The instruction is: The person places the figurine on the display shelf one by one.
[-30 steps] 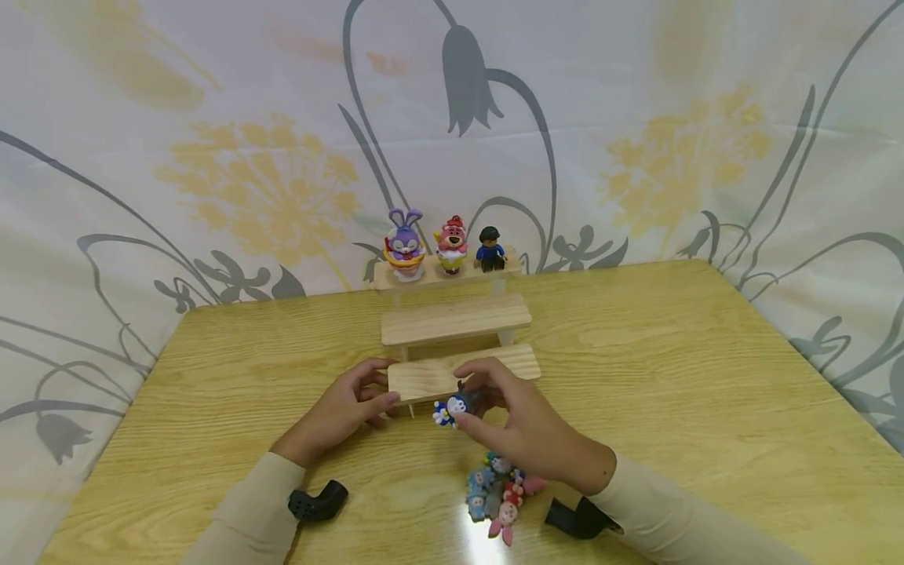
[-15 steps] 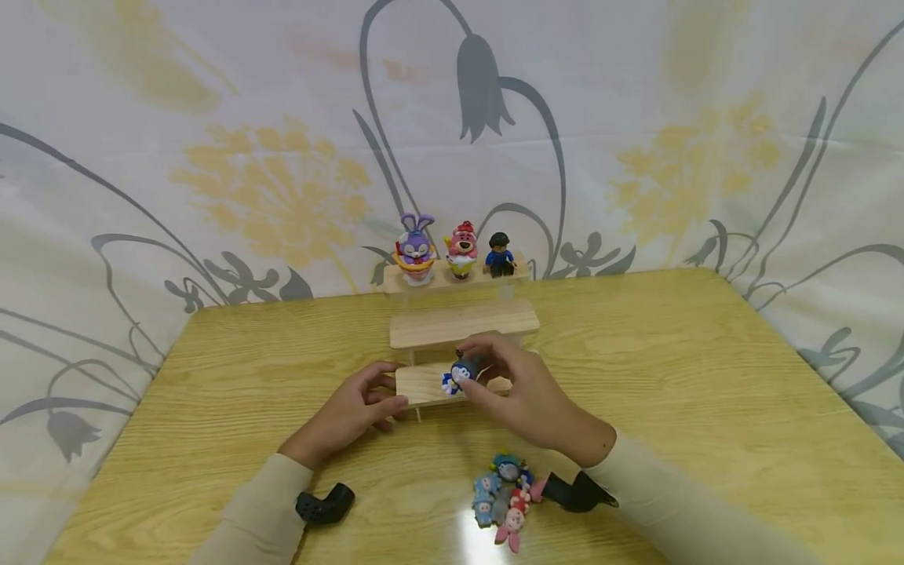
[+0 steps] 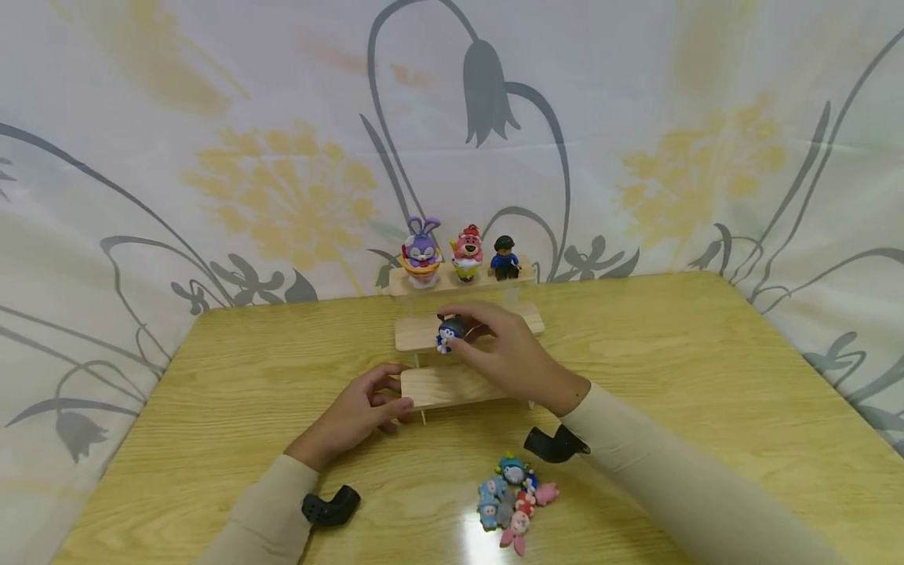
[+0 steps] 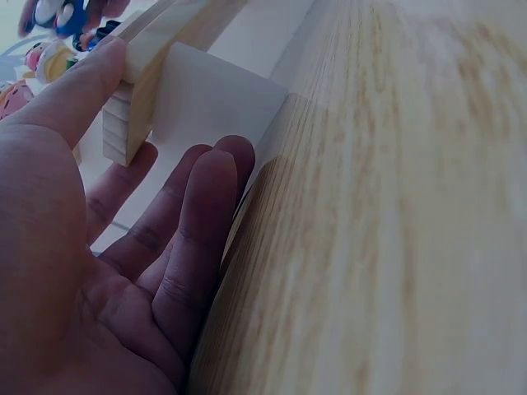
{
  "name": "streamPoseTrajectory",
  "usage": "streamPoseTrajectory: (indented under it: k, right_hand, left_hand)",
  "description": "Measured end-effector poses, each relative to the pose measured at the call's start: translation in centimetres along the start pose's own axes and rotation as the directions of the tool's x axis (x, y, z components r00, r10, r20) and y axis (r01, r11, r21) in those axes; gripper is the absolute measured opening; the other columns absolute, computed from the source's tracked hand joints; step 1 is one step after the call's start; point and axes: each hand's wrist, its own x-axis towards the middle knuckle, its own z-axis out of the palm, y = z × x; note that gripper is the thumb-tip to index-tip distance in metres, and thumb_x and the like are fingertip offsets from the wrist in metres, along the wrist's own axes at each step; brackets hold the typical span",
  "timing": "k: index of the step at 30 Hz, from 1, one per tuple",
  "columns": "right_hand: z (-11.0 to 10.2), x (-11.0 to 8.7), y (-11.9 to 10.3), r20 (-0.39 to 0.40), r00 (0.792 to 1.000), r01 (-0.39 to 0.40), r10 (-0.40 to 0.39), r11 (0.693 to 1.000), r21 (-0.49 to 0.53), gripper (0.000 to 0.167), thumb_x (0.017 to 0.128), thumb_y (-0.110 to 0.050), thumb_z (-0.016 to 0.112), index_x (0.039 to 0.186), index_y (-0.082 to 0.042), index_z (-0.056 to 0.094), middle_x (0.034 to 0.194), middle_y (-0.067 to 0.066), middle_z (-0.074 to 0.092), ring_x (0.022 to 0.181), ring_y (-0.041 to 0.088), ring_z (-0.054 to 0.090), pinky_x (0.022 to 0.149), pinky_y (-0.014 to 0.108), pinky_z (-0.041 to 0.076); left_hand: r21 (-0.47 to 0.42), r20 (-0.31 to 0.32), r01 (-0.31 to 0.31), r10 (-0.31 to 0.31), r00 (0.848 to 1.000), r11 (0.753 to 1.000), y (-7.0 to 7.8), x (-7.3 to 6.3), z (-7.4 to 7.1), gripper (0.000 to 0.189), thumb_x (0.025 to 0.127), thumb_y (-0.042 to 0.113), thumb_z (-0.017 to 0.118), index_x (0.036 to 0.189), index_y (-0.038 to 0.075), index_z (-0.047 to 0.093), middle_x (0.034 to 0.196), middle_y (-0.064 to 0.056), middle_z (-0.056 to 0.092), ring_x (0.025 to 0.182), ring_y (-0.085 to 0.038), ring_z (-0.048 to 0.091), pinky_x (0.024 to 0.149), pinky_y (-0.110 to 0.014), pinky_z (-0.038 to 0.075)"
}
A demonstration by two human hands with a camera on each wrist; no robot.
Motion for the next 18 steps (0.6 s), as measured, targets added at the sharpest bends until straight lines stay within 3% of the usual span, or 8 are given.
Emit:
streamPoseTrajectory:
  k: [5, 18]
  right_hand:
    - [0.5, 1.5, 0.6, 0.005, 1.000, -0.007, 0.007, 1.000, -0.024, 0.042, 0.096, -0.009, 0.067, 0.136, -0.008, 0.056, 0.104, 0.008, 0.067, 0.095, 0.017, 0.068, 0.084, 0.030, 0.059]
    - [1.1, 3.1, 1.7, 0.045, 0.998, -0.031, 0.034, 0.997, -0.070, 0.038, 0.096, -0.010, 0.068, 0.132, -0.006, 0.056, 0.110, 0.009, 0.068, 0.095, 0.018, 0.068, 0.082, 0.032, 0.059]
  left_hand:
    - [-0.008, -0.005, -0.005, 0.005, 1.000, 1.000, -0.2, 0.0, -0.1, 0.061, 0.098, 0.026, 0.067, 0.147, 0.002, 0.039, 0.125, -0.022, 0.052, 0.098, -0.022, 0.070, 0.077, -0.037, 0.060]
    - [-0.010, -0.004, 0.004, -0.004, 1.000, 1.000, 0.1, -0.2, -0.1, 0.061, 0.098, 0.027, 0.067, 0.148, 0.004, 0.040, 0.125, -0.021, 0.053, 0.101, -0.024, 0.070, 0.077, -0.037, 0.060]
